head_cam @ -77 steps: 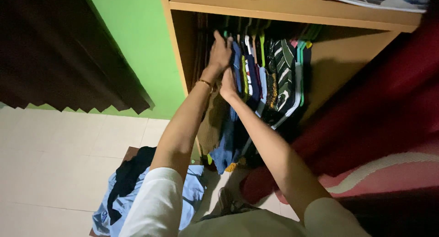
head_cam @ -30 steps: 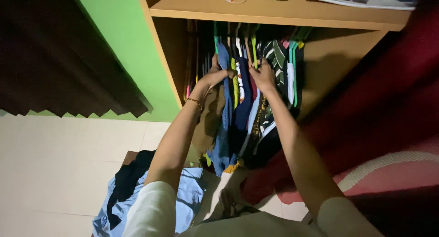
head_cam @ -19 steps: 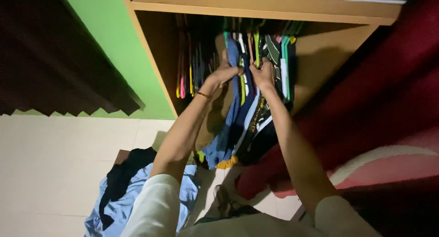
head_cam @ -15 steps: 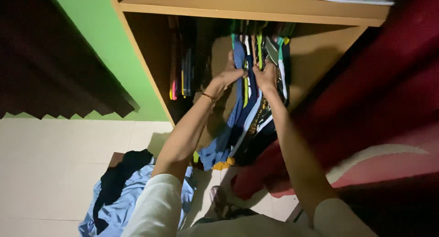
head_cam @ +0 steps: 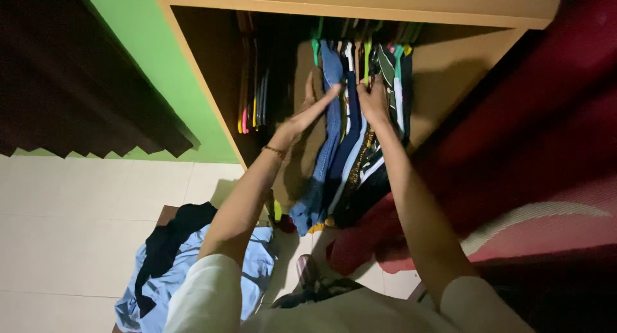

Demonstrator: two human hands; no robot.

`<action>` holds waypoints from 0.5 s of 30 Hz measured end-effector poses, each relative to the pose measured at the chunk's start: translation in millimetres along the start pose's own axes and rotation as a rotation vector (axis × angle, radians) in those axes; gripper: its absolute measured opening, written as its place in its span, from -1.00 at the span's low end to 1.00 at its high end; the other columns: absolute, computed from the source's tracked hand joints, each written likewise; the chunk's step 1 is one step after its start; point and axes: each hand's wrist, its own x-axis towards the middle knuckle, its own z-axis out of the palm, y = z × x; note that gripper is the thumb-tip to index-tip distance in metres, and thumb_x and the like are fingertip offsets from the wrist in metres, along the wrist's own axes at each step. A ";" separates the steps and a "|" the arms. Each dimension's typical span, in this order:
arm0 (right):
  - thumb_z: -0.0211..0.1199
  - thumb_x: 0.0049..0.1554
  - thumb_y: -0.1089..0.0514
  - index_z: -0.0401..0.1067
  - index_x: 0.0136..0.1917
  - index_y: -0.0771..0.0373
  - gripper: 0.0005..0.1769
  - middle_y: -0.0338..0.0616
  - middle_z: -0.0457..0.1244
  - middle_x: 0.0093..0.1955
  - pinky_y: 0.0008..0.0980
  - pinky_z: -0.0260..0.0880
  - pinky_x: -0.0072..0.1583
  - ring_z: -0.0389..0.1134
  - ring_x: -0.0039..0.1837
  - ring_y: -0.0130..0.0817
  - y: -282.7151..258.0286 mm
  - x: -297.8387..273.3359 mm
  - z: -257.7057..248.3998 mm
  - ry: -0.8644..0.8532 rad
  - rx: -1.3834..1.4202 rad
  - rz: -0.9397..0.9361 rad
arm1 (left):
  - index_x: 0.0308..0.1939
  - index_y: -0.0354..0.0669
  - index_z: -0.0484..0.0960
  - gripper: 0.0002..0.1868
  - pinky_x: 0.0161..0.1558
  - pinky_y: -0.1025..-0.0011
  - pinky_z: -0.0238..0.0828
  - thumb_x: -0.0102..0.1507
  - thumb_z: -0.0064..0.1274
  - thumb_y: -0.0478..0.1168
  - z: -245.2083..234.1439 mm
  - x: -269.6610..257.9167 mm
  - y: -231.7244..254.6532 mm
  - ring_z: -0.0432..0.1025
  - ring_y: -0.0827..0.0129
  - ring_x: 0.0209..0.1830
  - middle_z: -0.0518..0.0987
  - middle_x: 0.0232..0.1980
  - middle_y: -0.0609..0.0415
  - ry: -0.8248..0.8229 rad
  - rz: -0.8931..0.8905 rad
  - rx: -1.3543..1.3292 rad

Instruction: Hanging folded clothes back into a wardrobe onto hangers.

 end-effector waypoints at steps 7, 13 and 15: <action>0.07 0.21 0.20 -0.17 0.62 0.24 -0.21 0.22 0.25 0.35 -0.21 0.39 0.34 0.41 0.27 0.06 -112.8 -45.3 -32.5 -0.087 0.082 0.278 | 0.64 0.00 -0.31 0.26 0.56 0.06 -0.27 0.11 -0.51 0.72 -23.1 37.6 -137.4 -0.28 0.11 0.69 -0.21 0.71 -0.06 0.101 -0.028 -0.120; 0.28 0.10 0.33 0.11 0.54 0.26 -0.23 0.33 0.08 0.47 -0.03 0.21 0.43 0.23 0.42 0.10 -149.9 -68.8 -16.5 0.284 -0.339 -0.373 | 0.65 0.08 -0.15 0.16 0.54 0.00 -0.23 0.15 -0.65 0.67 -1.4 17.3 -169.6 -0.16 0.09 0.67 -0.08 0.69 -0.02 -0.100 -0.320 -0.122; 0.25 0.19 0.38 0.21 0.44 0.14 -0.41 0.08 0.16 0.41 -0.16 0.35 0.48 0.31 0.42 -0.04 -147.0 -69.0 -2.8 0.215 -0.294 -0.566 | 0.65 0.15 -0.21 0.08 0.52 -0.04 -0.25 0.18 -0.66 0.61 4.3 -2.6 -137.2 -0.20 0.10 0.67 -0.12 0.69 0.05 -0.103 -0.427 -0.100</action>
